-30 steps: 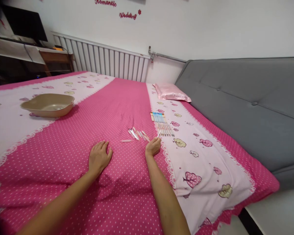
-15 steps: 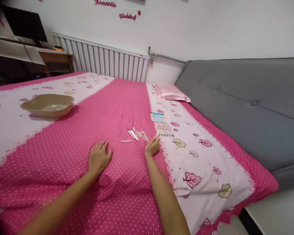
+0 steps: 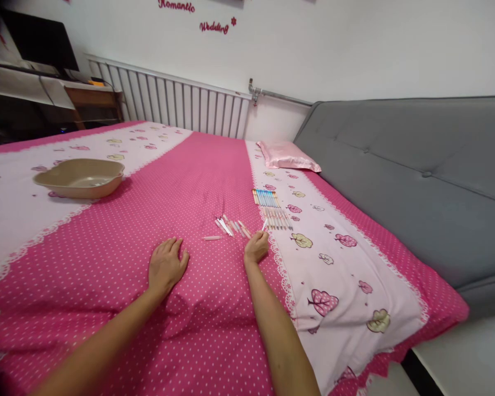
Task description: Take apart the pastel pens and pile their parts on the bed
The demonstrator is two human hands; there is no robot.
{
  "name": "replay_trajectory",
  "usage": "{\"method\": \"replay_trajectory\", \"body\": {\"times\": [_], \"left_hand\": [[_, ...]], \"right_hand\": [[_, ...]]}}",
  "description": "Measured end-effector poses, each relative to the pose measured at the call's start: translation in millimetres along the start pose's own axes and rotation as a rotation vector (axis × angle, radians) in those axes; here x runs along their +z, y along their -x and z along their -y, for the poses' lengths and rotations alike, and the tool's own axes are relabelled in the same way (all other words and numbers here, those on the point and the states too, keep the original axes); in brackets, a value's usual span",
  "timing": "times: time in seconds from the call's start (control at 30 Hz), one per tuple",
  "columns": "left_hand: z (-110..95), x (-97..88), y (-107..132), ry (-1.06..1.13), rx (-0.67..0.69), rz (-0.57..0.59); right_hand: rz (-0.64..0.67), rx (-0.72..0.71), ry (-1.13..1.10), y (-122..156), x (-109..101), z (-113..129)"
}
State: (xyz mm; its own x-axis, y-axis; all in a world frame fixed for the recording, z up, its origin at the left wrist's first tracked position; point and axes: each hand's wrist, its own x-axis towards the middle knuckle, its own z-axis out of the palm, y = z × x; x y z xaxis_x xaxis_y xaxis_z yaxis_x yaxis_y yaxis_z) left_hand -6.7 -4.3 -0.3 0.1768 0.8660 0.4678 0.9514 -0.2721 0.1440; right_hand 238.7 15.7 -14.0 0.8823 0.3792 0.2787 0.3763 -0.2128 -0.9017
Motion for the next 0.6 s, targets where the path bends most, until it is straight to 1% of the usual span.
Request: {"method": "replay_trajectory", "body": {"times": [0.23, 0.43, 0.6], "left_hand": [[-1.3, -1.7, 0.0, 0.021, -0.006, 0.007], [-0.9, -0.6, 0.6, 0.017, 0.0, -0.013], [-0.5, 0.1, 0.0, -0.006, 0.001, -0.006]], "right_hand": [[0.034, -0.045, -0.037, -1.2, 2.3, -1.9], [-0.019, -0.03, -0.009, -0.4, -0.7, 1.1], [-0.047, -0.025, 0.006, 1.0, -1.7, 1.9]]}}
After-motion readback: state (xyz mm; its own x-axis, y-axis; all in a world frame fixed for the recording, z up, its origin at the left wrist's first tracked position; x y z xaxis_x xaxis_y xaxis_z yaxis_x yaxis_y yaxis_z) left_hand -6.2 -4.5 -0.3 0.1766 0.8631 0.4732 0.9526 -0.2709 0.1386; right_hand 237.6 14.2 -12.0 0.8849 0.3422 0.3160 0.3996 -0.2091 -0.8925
